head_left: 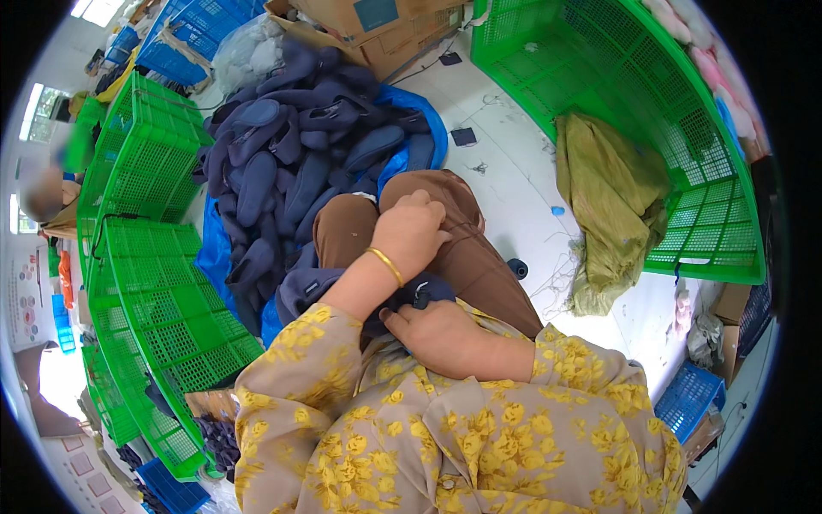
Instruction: The person sits on the floor and uses a small blue tool to trim loose threads and fabric from the edges of dark blue slip-on shoes. They handle the shoes one at a time, rotating them to access different areas, and continue the trimming process throughout the clip.
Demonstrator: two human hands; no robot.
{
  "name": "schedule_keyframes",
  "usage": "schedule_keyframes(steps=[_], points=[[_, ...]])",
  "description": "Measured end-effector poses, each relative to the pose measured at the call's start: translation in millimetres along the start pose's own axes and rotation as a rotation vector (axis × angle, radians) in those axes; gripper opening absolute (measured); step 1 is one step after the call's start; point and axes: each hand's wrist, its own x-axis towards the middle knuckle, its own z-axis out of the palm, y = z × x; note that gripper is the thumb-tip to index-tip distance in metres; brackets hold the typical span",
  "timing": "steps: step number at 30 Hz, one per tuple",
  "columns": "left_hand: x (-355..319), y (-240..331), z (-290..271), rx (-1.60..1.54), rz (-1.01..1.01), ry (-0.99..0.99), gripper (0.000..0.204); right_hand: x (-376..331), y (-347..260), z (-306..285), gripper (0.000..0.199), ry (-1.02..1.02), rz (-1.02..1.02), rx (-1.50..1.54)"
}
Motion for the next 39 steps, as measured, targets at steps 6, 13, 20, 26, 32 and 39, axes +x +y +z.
schedule_keyframes(steps=[6, 13, 20, 26, 32, 39], points=[[15.2, -10.8, -1.9, -0.281, -0.023, -0.029, 0.013, 7.9, 1.1, 9.0, 0.028, 0.010, 0.012, 0.027], [-46.7, -49.5, -172.6, -1.278, -0.478, 0.409, 0.014, 13.6, -3.8, -34.4, 0.017, 0.006, -0.080, 0.045], [-198.0, -150.5, -179.1, -1.567, -0.574, 0.723, 0.006, 16.4, 53.0, -43.5, 0.017, 0.255, -0.028, -0.105], [-202.6, -149.1, -98.4, -1.016, -0.782, 0.914, 0.025, 20.8, 73.3, -17.1, 0.024, 0.242, 0.040, -0.022], [-190.4, -172.1, -71.9, -1.086, -1.063, 0.962, 0.029, 23.1, 72.8, -8.5, 0.027, 0.250, 0.084, 0.139], [-142.3, -157.4, -66.9, -0.283, -0.641, 0.897, 0.015, 11.6, 55.6, -30.1, 0.023, 0.276, 0.357, 0.661]])
